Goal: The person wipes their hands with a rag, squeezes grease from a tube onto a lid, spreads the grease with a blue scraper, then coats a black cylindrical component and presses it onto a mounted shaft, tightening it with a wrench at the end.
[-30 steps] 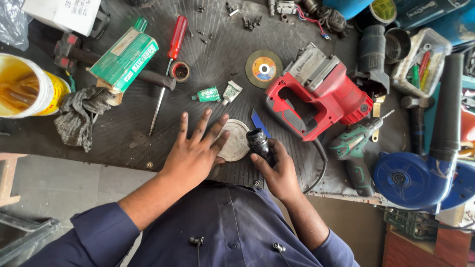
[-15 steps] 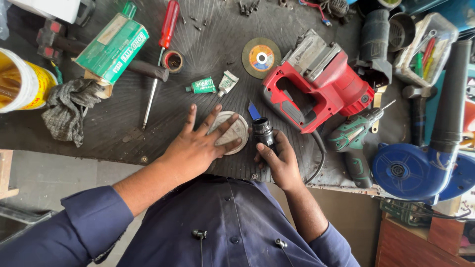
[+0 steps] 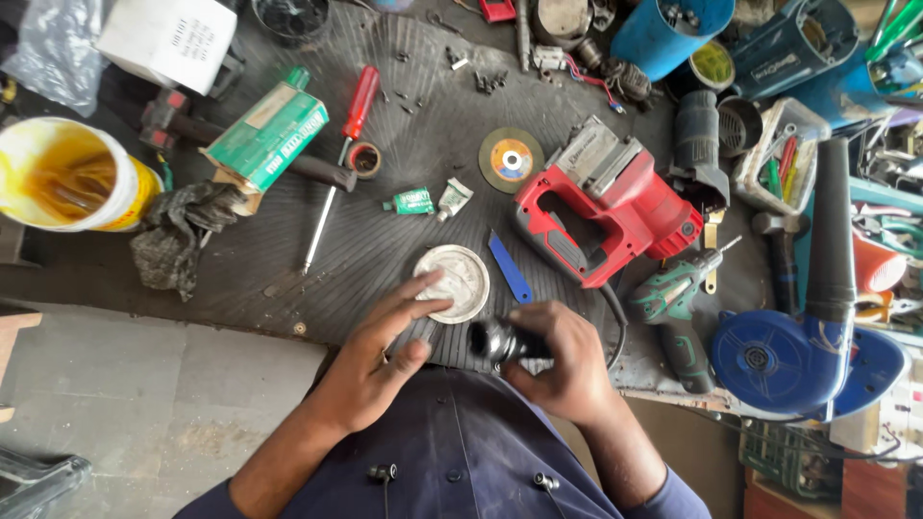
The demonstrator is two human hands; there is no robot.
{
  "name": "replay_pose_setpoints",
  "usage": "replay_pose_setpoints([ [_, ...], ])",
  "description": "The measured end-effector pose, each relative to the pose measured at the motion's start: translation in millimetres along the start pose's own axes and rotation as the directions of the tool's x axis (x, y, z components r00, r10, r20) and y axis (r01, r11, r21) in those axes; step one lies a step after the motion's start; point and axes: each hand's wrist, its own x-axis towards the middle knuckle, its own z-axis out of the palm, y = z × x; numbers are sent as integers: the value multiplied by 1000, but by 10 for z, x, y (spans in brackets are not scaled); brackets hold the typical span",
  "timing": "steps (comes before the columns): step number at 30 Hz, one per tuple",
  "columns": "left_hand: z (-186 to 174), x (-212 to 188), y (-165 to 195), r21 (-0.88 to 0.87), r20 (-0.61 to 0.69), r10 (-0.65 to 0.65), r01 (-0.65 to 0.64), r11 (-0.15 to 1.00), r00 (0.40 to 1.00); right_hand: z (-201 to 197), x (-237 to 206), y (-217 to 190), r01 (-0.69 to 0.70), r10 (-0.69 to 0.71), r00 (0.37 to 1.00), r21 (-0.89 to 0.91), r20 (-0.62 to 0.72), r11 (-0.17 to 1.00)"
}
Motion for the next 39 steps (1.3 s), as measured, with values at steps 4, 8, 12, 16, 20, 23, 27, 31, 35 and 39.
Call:
replay_pose_setpoints([
  [4, -42, -41, 173, -250, 120, -79, 107, 962, 990, -96, 188, -210, 283, -274, 957, -107, 92, 953],
  [8, -2, -65, 247, -312, 168, -66, 116, 943, 984, -98, 266, -289, 325, -311, 943, -123, 122, 938],
  [12, 4, -88, 279, -270, 137, -70, 105, 957, 988, -135, 283, -306, 275, -252, 954, -136, 163, 952],
  [16, -17, -100, 304, -185, 132, -85, 109, 977, 988, -162, 305, -334, 206, -174, 962, -139, 212, 969],
  [20, -44, -81, 325, -105, 139, -71, 86, 991, 988, -167, 327, -392, 54, -35, 974, -80, 224, 995],
  [23, -61, -59, 325, -126, 159, -49, 70, 990, 986, -170, 323, -422, -117, 118, 956, -19, 267, 993],
  [27, -61, -38, 285, -42, 135, 37, -31, 999, 990, -150, 280, -393, -345, 300, 897, 90, 325, 934],
  [31, -58, -13, 215, 12, 132, 112, -115, 993, 985, -101, 206, -267, -356, 270, 891, 191, 365, 915],
  [35, -70, 22, 154, 213, 141, 230, -256, 943, 963, -3, 85, -121, -655, 397, 730, 402, 556, 641],
  [39, -65, 13, 98, 526, 156, 355, -382, 760, 922, 104, -23, -5, -789, 419, 612, 558, 670, 258],
])
